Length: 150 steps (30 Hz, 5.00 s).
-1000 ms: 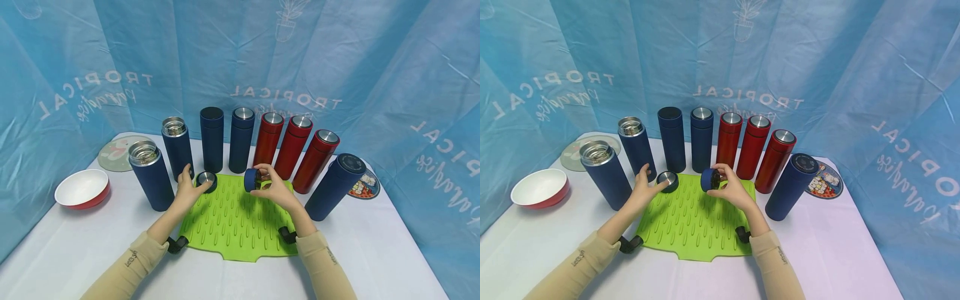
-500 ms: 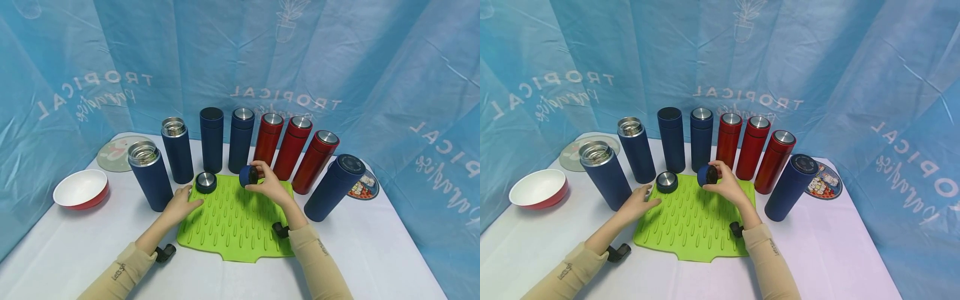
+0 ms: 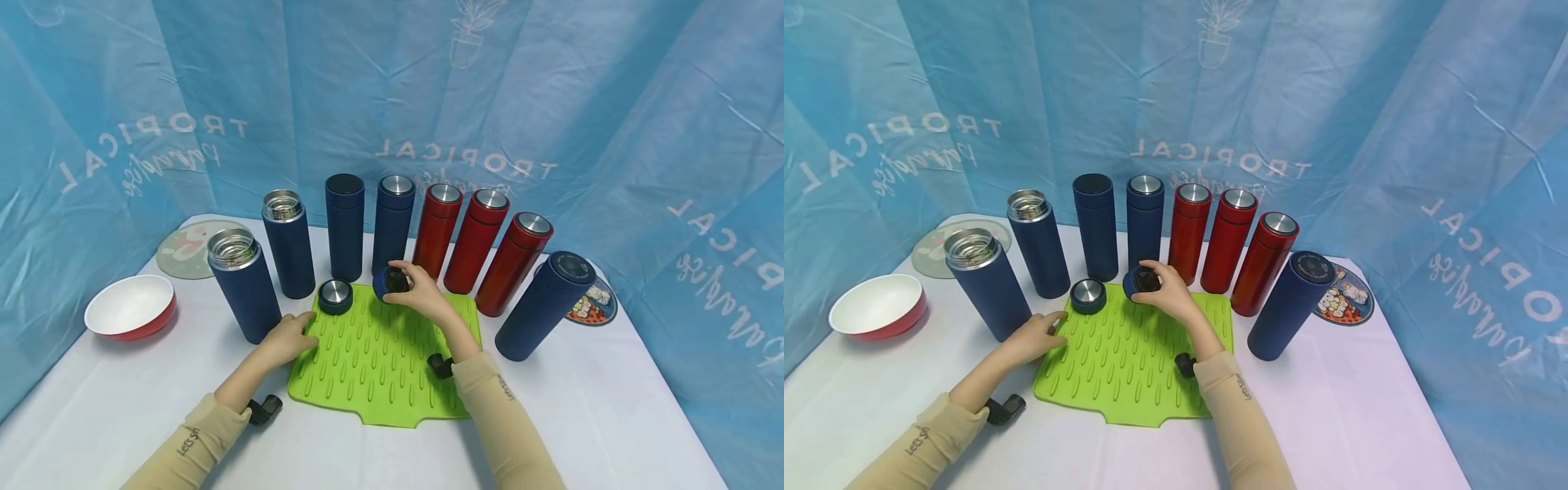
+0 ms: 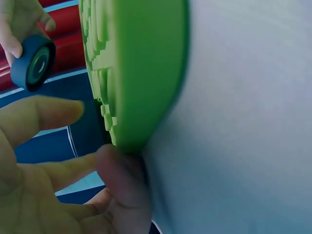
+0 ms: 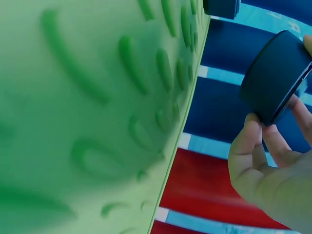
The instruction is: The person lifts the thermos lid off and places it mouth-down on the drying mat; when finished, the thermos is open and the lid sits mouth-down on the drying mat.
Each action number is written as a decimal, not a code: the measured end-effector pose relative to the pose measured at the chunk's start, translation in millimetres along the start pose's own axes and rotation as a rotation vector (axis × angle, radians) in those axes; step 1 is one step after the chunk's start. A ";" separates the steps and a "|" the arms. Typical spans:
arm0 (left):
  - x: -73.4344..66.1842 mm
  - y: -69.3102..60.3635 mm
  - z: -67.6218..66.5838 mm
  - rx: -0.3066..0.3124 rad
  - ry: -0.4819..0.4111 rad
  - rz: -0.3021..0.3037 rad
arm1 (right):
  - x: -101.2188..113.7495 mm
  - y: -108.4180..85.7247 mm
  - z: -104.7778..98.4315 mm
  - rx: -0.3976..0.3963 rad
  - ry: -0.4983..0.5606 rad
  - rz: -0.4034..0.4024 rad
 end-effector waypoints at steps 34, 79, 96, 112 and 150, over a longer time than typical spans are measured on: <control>0.6 0.2 0.4 0.040 0.009 -0.020 | -7.2 20.3 37.3 0.076 -0.410 0.040; 0.6 -0.7 0.1 0.065 -0.046 -0.036 | -12.7 -26.8 -23.5 -0.115 -0.206 0.031; 4.7 3.7 1.1 0.041 0.002 -0.012 | -33.4 -86.9 -60.4 -0.130 -0.282 0.090; 4.2 2.1 2.7 0.054 -0.050 -0.020 | -42.3 -114.5 -68.0 -0.138 -0.462 0.135; -92.8 39.4 -45.5 -0.357 -0.308 0.231 | -53.7 -124.0 -61.0 -0.066 -0.451 0.191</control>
Point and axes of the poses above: each hand's wrist, its own y-axis towards the middle knuckle, its own z-axis out of the palm, x = y × z, the point moved 6 cm from there along y, towards the middle knuckle, and after that the axes turned 8 degrees about -z, right-handed, at the moved point
